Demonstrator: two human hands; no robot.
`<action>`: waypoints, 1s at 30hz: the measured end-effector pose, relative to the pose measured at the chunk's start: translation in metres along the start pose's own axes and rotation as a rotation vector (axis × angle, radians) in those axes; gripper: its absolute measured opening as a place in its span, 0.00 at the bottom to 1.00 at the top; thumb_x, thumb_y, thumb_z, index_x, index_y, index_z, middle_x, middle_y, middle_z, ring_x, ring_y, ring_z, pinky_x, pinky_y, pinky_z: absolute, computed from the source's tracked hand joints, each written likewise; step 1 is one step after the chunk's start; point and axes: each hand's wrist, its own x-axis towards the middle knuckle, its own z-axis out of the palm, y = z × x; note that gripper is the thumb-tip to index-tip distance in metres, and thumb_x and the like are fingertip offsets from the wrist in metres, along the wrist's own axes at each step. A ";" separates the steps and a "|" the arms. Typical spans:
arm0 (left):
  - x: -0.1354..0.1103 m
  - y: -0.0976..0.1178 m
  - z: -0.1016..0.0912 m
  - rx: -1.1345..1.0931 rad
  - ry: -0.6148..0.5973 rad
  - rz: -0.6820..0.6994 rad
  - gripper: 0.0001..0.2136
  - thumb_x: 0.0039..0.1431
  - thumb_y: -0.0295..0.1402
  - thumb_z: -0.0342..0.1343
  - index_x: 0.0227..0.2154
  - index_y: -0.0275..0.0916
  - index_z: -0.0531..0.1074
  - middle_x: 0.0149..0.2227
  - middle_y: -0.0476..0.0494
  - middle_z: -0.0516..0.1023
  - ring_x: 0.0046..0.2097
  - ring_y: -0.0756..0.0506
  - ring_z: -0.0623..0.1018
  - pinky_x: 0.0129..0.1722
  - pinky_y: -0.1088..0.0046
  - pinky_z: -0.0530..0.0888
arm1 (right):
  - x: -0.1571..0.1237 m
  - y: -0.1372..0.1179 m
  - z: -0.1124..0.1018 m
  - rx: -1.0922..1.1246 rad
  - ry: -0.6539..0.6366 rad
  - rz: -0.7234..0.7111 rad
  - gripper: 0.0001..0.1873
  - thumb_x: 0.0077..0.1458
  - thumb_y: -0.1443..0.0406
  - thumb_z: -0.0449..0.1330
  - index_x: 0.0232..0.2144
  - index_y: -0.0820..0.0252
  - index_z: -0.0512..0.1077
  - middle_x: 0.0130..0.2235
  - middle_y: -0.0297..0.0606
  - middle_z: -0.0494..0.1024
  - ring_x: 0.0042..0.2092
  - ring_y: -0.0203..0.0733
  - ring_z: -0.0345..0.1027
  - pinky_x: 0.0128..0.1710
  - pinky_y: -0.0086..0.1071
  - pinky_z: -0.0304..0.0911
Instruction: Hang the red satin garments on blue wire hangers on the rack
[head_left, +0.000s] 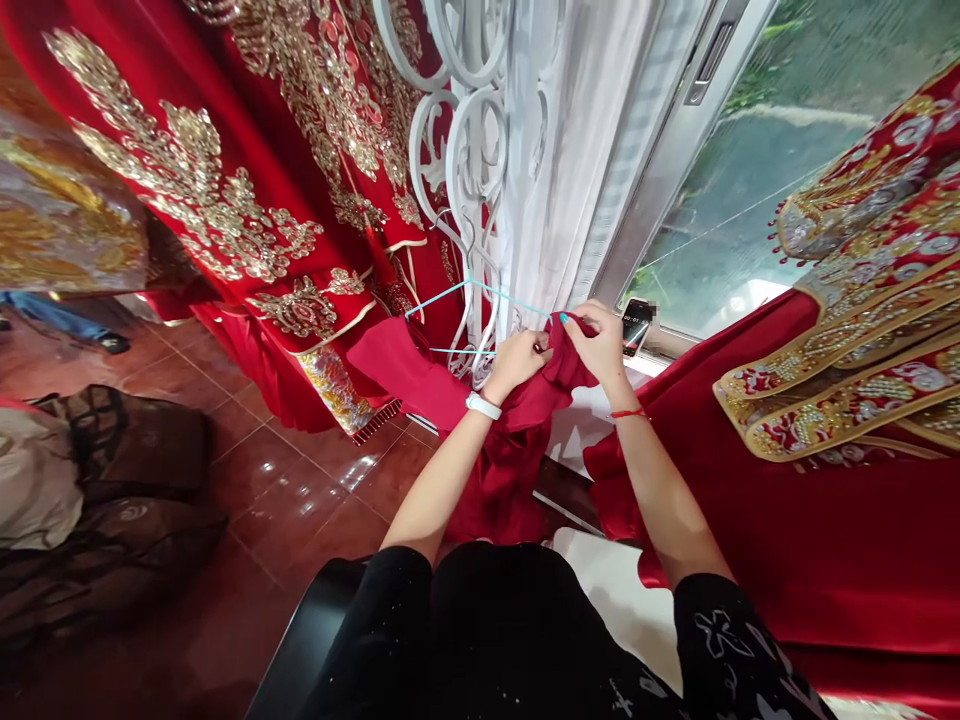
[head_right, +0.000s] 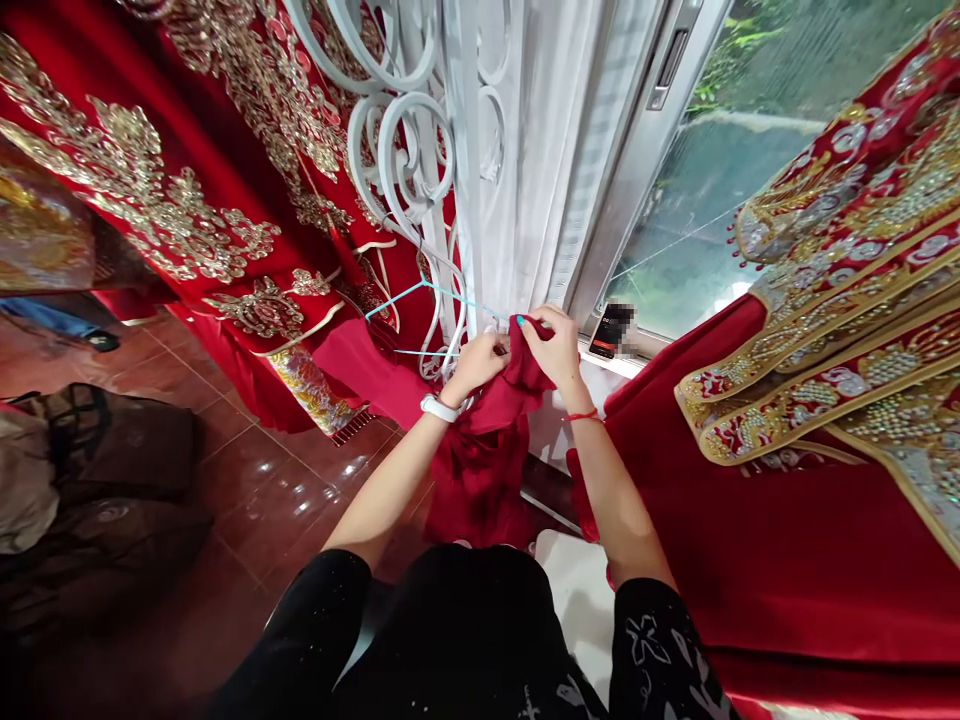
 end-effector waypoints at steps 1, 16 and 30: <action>0.001 0.000 0.002 0.004 0.004 -0.001 0.08 0.65 0.32 0.56 0.37 0.40 0.81 0.39 0.42 0.84 0.46 0.40 0.82 0.44 0.69 0.71 | -0.001 0.001 -0.004 0.009 -0.112 0.003 0.09 0.59 0.58 0.65 0.37 0.56 0.79 0.41 0.40 0.82 0.43 0.46 0.76 0.49 0.40 0.71; -0.034 -0.035 0.043 -0.140 0.354 0.177 0.18 0.74 0.37 0.46 0.62 0.39 0.69 0.62 0.33 0.74 0.64 0.38 0.72 0.67 0.55 0.66 | -0.006 0.012 0.018 -0.297 -0.147 -0.028 0.17 0.63 0.52 0.62 0.46 0.56 0.79 0.46 0.45 0.84 0.49 0.54 0.74 0.56 0.47 0.66; -0.064 -0.034 0.038 -0.237 0.454 0.242 0.17 0.73 0.38 0.48 0.58 0.41 0.71 0.68 0.34 0.69 0.71 0.40 0.65 0.72 0.52 0.60 | -0.153 0.019 0.039 -0.313 0.142 0.195 0.28 0.67 0.56 0.48 0.66 0.52 0.63 0.71 0.51 0.61 0.74 0.63 0.50 0.69 0.68 0.52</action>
